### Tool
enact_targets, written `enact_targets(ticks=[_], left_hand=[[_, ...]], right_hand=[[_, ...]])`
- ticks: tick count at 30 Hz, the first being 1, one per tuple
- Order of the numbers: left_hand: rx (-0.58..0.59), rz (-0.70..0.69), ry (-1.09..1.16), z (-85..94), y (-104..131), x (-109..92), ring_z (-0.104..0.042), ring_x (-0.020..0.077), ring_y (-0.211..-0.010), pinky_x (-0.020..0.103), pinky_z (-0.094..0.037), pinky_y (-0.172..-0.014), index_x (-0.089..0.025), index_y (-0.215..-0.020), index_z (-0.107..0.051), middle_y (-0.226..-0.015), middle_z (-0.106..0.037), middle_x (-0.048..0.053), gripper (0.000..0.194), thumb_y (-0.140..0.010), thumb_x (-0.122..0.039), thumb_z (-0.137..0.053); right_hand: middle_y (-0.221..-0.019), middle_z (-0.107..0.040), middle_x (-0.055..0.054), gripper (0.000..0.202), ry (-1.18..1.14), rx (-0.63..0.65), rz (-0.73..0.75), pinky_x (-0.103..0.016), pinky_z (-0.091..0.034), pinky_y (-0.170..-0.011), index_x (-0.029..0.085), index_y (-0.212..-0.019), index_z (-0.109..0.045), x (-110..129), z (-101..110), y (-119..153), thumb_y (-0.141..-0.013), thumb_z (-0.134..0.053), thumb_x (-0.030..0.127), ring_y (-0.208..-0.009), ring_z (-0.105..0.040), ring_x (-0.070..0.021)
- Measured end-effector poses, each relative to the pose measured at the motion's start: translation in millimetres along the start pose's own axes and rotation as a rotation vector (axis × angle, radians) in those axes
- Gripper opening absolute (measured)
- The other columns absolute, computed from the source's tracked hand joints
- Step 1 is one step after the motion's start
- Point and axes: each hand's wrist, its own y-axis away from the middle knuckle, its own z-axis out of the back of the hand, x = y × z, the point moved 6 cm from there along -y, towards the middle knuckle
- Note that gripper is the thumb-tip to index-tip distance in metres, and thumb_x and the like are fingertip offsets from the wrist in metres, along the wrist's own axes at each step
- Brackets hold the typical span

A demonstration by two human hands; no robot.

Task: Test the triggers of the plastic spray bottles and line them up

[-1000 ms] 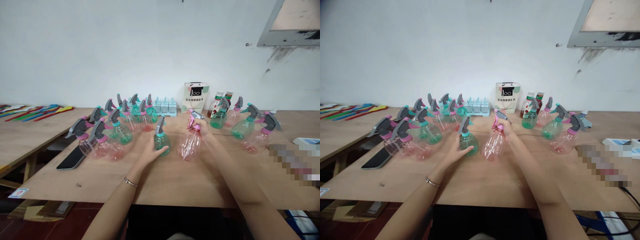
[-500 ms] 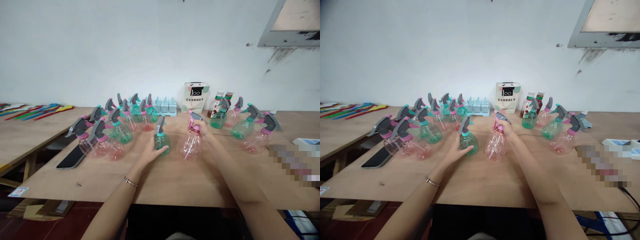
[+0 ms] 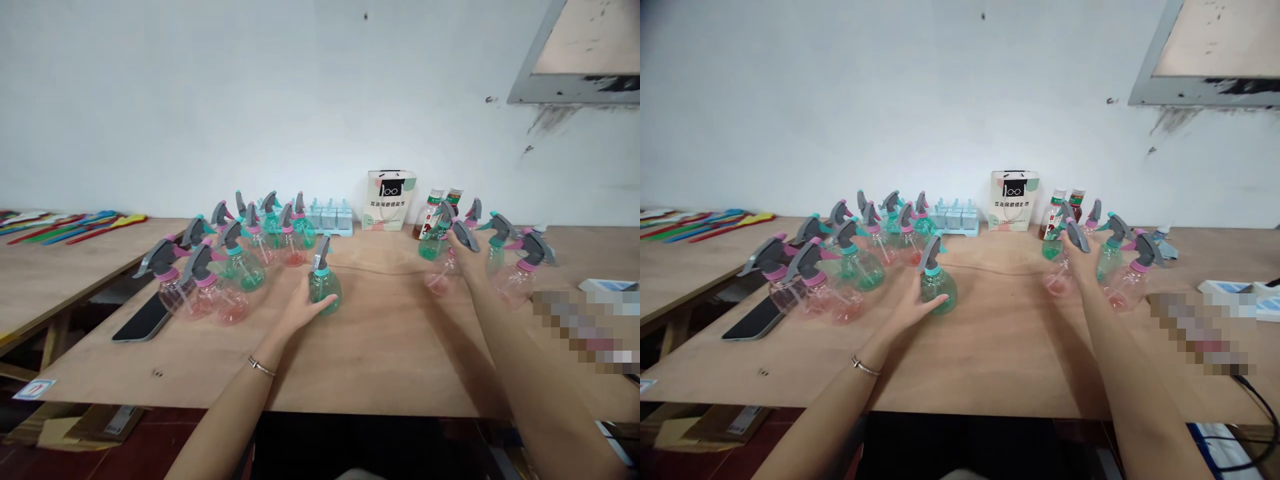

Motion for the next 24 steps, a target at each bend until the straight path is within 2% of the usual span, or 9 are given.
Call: enact_targets(ticks=[3, 6, 10, 17, 21, 24], left_hand=[[-0.009, -0.007, -0.011, -0.4, -0.3, 0.6, -0.053, 0.0342, -0.133, 0.054, -0.039, -0.114, -0.019, -0.146, -0.033, -0.130, -0.062, 0.016, 0.084, -0.078, -0.046, -0.074], [-0.012, -0.017, -0.011, -1.0, -0.8, 1.8, -0.053, 0.0345, -0.133, 0.054, -0.039, -0.114, -0.020, -0.145, -0.034, -0.129, -0.062, 0.015, 0.084, -0.076, -0.046, -0.075], [-0.016, -0.022, -0.003, -0.7, -1.2, 3.0, -0.053, 0.0343, -0.133, 0.054, -0.040, -0.113, -0.020, -0.145, -0.035, -0.129, -0.062, 0.015, 0.084, -0.076, -0.046, -0.076], [0.009, -0.002, -0.005, -1.7, -1.1, 2.0, -0.055, 0.0334, -0.131, 0.053, -0.041, -0.113, -0.020, -0.144, -0.034, -0.131, -0.061, 0.015, 0.083, -0.077, -0.046, -0.075], [-0.004, -0.020, 0.001, -1.2, -0.7, 1.5, -0.053, 0.0337, -0.133, 0.053, -0.039, -0.114, -0.020, -0.144, -0.035, -0.130, -0.062, 0.015, 0.084, -0.076, -0.046, -0.076], [-0.010, -0.020, 0.004, -0.9, -0.9, 3.6, -0.054, 0.0329, -0.132, 0.052, -0.040, -0.114, -0.020, -0.144, -0.036, -0.128, -0.063, 0.014, 0.083, -0.076, -0.047, -0.076]], right_hand=[[-0.055, -0.048, 0.004, 0.025, 0.058, -0.105, 0.023, -0.030, -0.041, -0.054, 0.018, -0.066, -0.064, -13.0, 7.6, -9.2, -0.071, -0.070, 0.041, -0.054, -0.044, -0.0132], [-0.057, -0.051, 0.003, 0.025, 0.068, -0.149, 0.034, -0.032, -0.042, -0.060, 0.018, -0.065, -0.062, -22.4, 5.3, -16.8, -0.072, -0.071, 0.041, -0.057, -0.046, -0.0144], [-0.068, -0.059, 0.000, 0.018, 0.108, -0.123, 0.081, -0.033, -0.043, -0.069, 0.019, -0.071, -0.064, -29.5, 0.7, -29.2, -0.073, -0.074, 0.034, -0.063, -0.049, -0.0156], [-0.071, -0.061, -0.003, 0.017, 0.130, -0.074, 0.061, -0.033, -0.040, -0.071, 0.019, -0.078, -0.066, -35.6, 4.2, -47.0, -0.070, -0.078, 0.029, -0.067, -0.048, -0.0161], [-0.098, -0.070, -0.013, 0.039, 0.059, -0.065, 0.065, -0.035, -0.045, -0.083, 0.018, -0.098, -0.064, -41.1, 6.9, -52.5, -0.064, -0.082, 0.025, -0.085, -0.060, -0.0200], [-0.112, -0.069, -0.020, 0.063, -0.097, -0.082, 0.073, -0.041, -0.047, -0.090, 0.020, -0.116, -0.054, -45.2, 18.6, -51.7, -0.061, -0.083, 0.028, -0.106, -0.065, -0.0270]])
